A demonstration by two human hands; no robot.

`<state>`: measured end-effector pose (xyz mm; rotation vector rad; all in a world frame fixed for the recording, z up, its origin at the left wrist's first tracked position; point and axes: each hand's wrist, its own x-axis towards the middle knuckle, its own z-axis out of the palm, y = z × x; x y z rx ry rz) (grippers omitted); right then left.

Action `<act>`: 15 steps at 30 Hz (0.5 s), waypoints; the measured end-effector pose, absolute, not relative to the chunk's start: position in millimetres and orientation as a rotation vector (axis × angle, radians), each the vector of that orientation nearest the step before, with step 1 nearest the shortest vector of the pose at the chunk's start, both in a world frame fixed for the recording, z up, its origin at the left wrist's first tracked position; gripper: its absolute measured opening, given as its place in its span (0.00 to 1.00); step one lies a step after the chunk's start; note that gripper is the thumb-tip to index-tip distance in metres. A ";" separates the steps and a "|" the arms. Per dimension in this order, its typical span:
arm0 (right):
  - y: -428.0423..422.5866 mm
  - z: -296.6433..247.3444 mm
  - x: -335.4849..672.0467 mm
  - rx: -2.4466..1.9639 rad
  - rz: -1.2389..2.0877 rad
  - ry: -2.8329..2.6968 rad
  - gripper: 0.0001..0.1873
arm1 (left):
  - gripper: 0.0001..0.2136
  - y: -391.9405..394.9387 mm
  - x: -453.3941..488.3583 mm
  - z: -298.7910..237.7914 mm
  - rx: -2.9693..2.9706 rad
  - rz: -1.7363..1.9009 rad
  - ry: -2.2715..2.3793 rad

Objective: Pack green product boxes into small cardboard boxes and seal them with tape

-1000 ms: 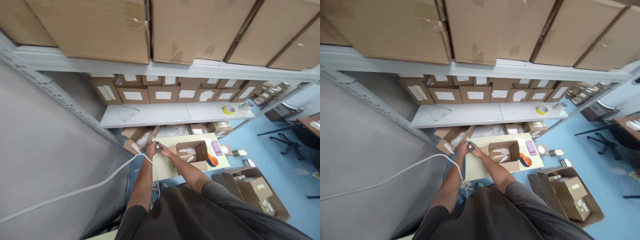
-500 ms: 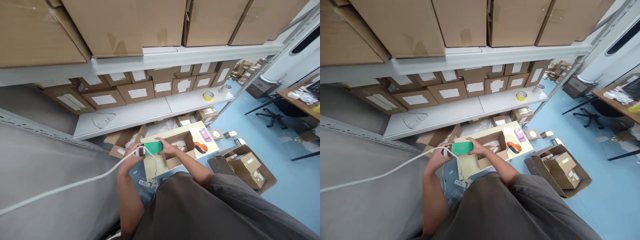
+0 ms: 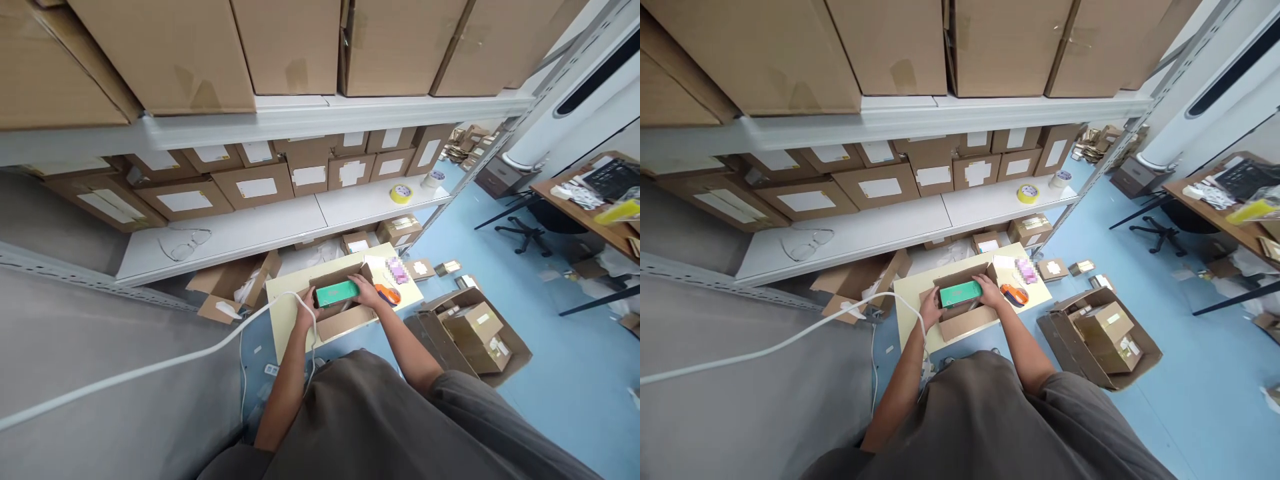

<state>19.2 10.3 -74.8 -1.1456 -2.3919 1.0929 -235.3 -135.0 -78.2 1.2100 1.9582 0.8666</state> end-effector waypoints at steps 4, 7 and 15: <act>4.1 -86.6 25.9 -1.257 1.000 -2.359 0.50 | 0.41 -145.2 -225.2 -100.3 1.278 0.741 1.989; -3.4 -84.8 31.2 -1.212 0.956 -2.343 0.49 | 0.41 -155.5 -212.3 -110.2 1.383 0.616 1.972; -25.5 -83.0 34.4 -1.229 0.946 -2.366 0.42 | 0.30 -174.5 -188.0 -131.2 1.553 0.423 2.074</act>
